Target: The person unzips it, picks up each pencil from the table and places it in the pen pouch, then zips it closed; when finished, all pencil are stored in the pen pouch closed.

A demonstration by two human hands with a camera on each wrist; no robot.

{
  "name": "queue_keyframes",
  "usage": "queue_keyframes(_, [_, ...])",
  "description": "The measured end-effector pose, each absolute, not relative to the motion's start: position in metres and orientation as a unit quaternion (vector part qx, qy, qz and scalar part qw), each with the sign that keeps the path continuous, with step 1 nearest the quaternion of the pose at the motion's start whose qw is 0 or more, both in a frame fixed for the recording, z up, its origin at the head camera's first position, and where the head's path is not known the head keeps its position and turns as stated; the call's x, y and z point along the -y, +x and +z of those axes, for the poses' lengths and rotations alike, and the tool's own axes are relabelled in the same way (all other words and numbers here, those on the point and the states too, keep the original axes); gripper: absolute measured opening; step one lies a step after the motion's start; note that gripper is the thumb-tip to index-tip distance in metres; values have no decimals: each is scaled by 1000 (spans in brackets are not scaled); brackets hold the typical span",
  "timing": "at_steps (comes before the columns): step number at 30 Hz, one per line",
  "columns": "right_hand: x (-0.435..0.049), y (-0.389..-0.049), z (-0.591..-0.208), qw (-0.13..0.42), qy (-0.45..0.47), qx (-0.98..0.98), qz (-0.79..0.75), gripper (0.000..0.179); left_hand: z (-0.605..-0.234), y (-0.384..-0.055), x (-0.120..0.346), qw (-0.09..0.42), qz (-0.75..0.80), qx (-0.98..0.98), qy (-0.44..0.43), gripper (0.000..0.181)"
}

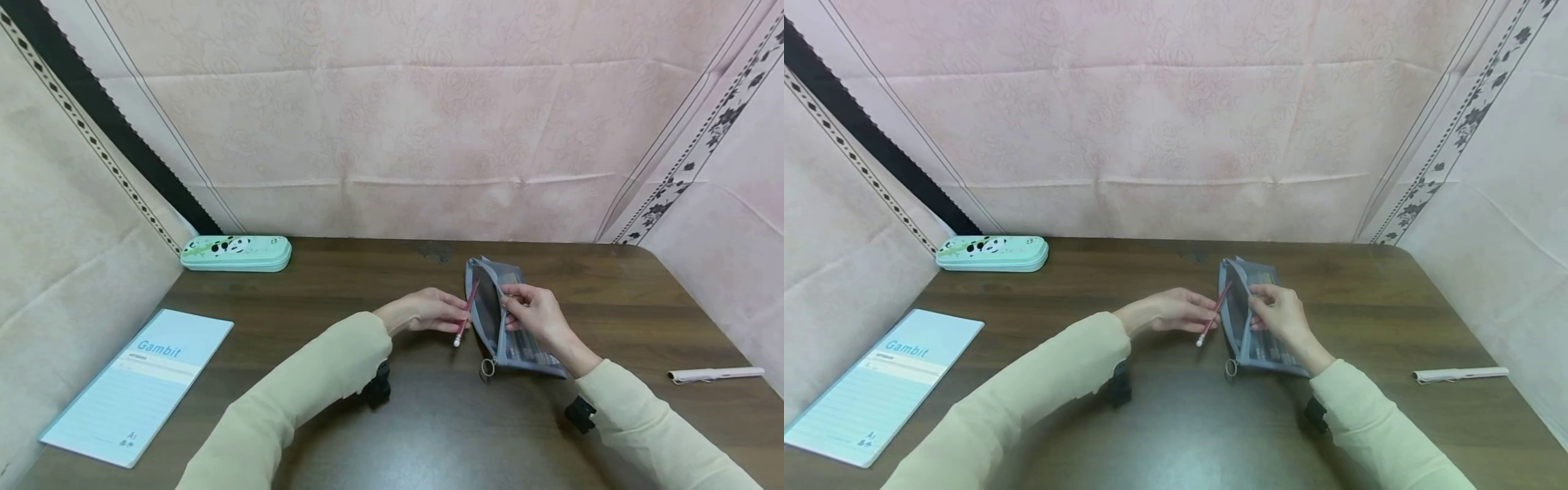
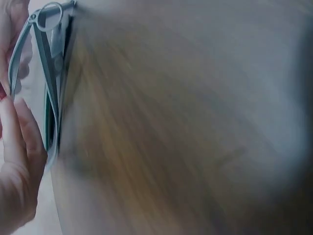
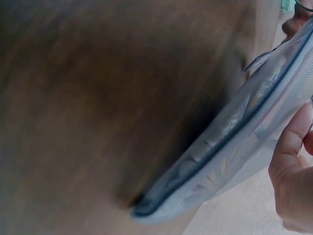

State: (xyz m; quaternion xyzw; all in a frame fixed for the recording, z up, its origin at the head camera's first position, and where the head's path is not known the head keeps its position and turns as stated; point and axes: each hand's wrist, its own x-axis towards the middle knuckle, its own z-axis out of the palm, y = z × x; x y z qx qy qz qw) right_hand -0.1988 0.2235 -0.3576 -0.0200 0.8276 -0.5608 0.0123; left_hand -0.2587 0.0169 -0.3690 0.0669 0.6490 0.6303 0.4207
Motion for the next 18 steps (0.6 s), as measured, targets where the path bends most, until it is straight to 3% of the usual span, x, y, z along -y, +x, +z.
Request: queue_keyframes(18, [-224,-199,-359,27,-37,-821,-569,36,-376,-247,-72,330,663,-672,7,34])
